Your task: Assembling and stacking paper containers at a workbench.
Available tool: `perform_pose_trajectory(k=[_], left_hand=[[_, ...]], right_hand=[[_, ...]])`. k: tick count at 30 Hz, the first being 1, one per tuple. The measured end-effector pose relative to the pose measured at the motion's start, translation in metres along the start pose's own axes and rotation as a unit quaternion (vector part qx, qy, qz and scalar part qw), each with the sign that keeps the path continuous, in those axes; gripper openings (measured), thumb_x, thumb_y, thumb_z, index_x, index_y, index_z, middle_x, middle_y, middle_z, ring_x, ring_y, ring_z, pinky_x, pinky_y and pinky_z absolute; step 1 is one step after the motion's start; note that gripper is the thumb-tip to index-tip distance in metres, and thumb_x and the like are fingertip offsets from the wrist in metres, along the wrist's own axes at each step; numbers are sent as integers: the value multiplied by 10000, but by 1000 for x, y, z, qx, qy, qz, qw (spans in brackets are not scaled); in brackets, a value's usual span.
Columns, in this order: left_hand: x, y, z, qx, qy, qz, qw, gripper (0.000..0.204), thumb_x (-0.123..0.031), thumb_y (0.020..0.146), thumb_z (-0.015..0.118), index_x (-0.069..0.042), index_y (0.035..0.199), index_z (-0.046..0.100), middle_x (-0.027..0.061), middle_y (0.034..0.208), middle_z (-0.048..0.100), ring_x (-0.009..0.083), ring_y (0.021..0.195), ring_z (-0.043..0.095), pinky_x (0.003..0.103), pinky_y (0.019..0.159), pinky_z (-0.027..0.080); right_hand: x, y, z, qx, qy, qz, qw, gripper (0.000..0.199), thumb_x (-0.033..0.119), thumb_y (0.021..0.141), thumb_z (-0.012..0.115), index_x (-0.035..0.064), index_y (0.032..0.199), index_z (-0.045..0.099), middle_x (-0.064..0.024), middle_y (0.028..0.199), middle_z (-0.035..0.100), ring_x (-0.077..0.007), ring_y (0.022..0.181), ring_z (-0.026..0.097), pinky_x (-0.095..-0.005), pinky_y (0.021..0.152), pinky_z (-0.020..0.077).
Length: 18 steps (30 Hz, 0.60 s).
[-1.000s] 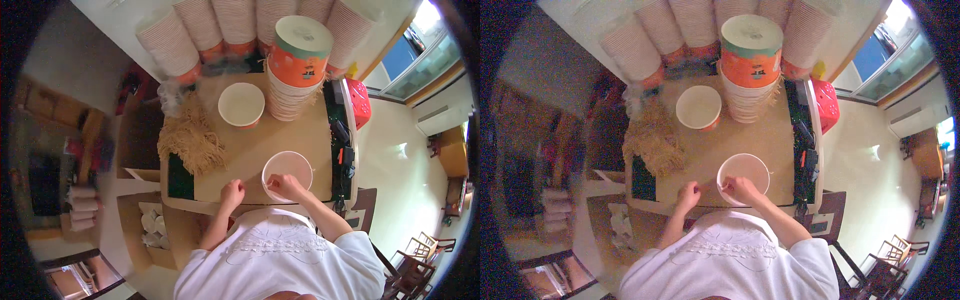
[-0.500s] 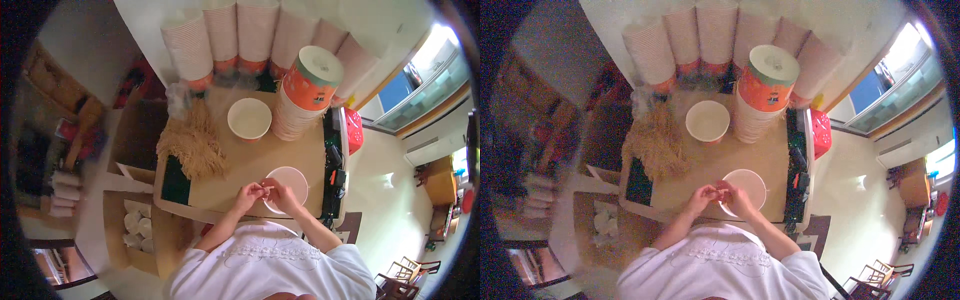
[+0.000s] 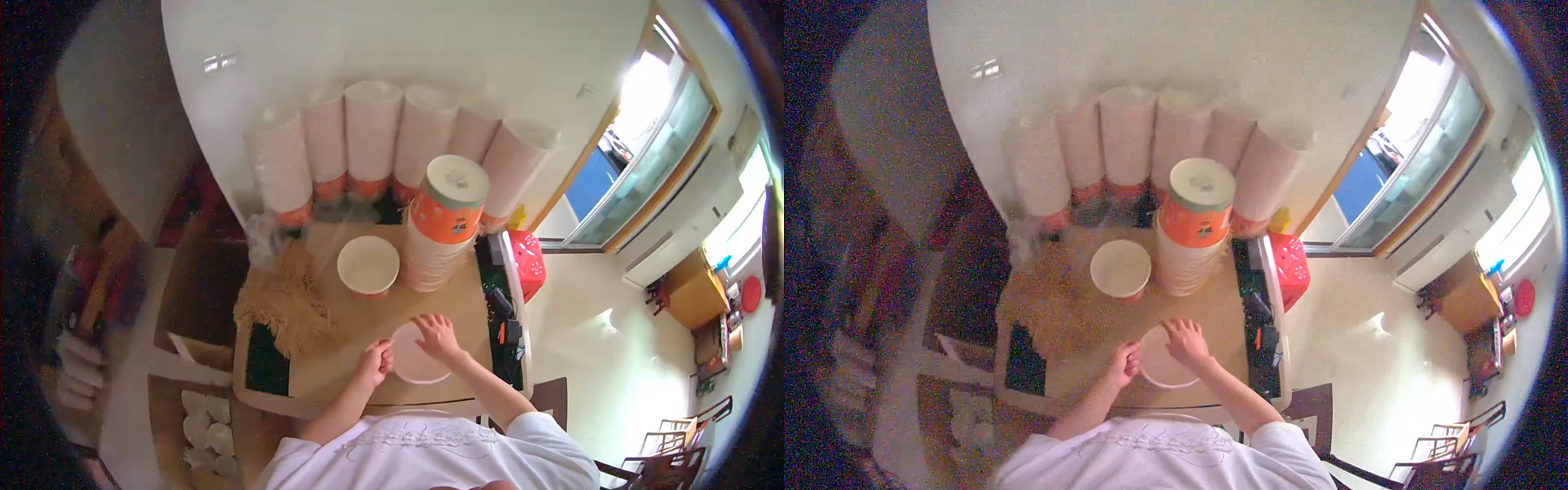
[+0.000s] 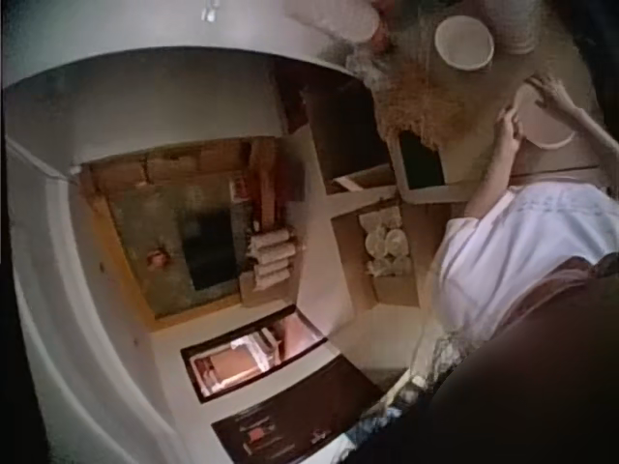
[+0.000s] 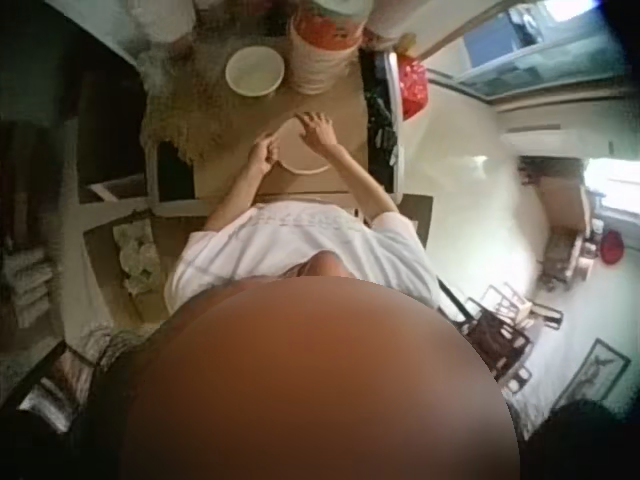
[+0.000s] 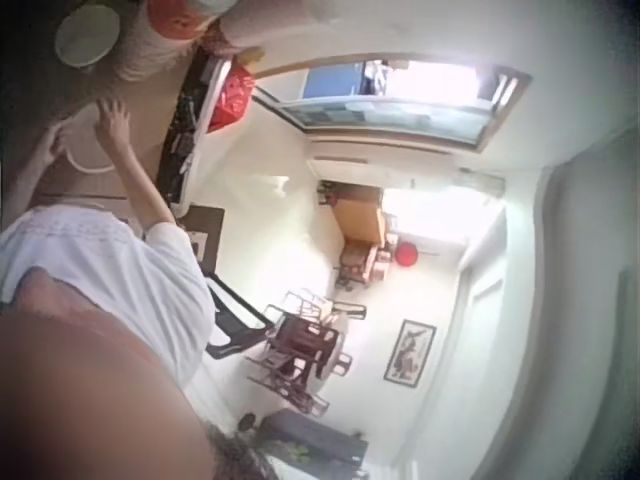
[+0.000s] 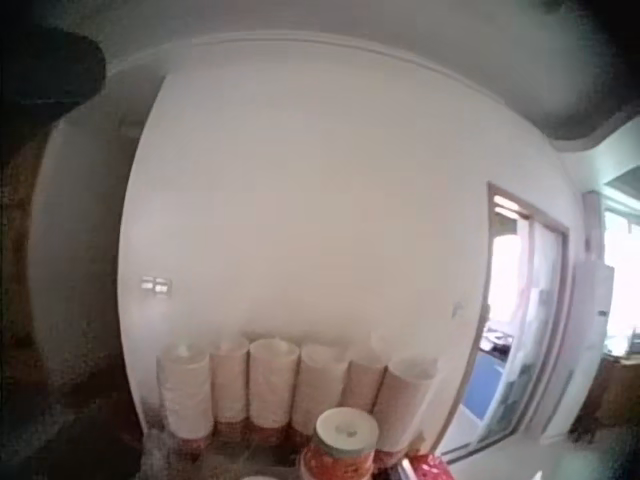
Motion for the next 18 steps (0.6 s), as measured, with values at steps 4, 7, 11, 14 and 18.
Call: perform_pose_trajectory(k=[4, 7, 11, 14, 18], left_hand=[[-17, -12, 12, -85, 90, 62, 990, 69, -116, 826, 538, -128, 792, 480, -62, 512, 318, 35, 377, 266, 184, 322, 184], [-21, -12, 17, -98, 118, 103, 983, 68, -129, 829, 542, -118, 804, 480, -63, 514, 319, 33, 378, 267, 187, 323, 185], [-10, -1, 39, -72, 195, 95, 973, 79, -154, 830, 552, -100, 834, 495, -56, 526, 359, 36, 393, 321, 188, 327, 225], [3, 13, 40, -46, 287, 56, 955, 75, -139, 822, 566, -80, 845, 527, -38, 570, 452, 41, 443, 401, 188, 351, 291], [11, 34, 57, -19, 401, 147, 904, 36, -89, 804, 575, -55, 813, 564, -15, 647, 537, 55, 515, 469, 187, 424, 363]], right_hand=[[-23, -6, 27, 144, 6, 29, 989, 324, 129, 723, 562, 140, 1045, 530, -112, 949, 563, -284, 914, 542, -416, 762, 436], [-32, -25, 18, 131, 46, 59, 989, 257, 92, 731, 520, 110, 986, 548, -137, 924, 571, -298, 868, 561, -408, 737, 452], [-50, -48, 14, 155, 63, 62, 984, 309, 118, 764, 495, 128, 1070, 536, -130, 952, 575, -320, 904, 557, -402, 780, 455], [-38, -38, -2, 105, 152, -3, 983, 318, 185, 786, 540, 123, 1098, 528, -136, 971, 584, -318, 923, 554, -397, 780, 452], [-30, -21, -4, 44, 345, 16, 937, 221, 191, 758, 630, 59, 934, 614, -106, 865, 626, -227, 792, 595, -333, 695, 464]])
Point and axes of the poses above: each hand's wrist, its own y-axis towards the middle knuckle, its own z-axis out of the palm, x = y × z, the point moved 6 cm from there along y, towards the middle knuckle
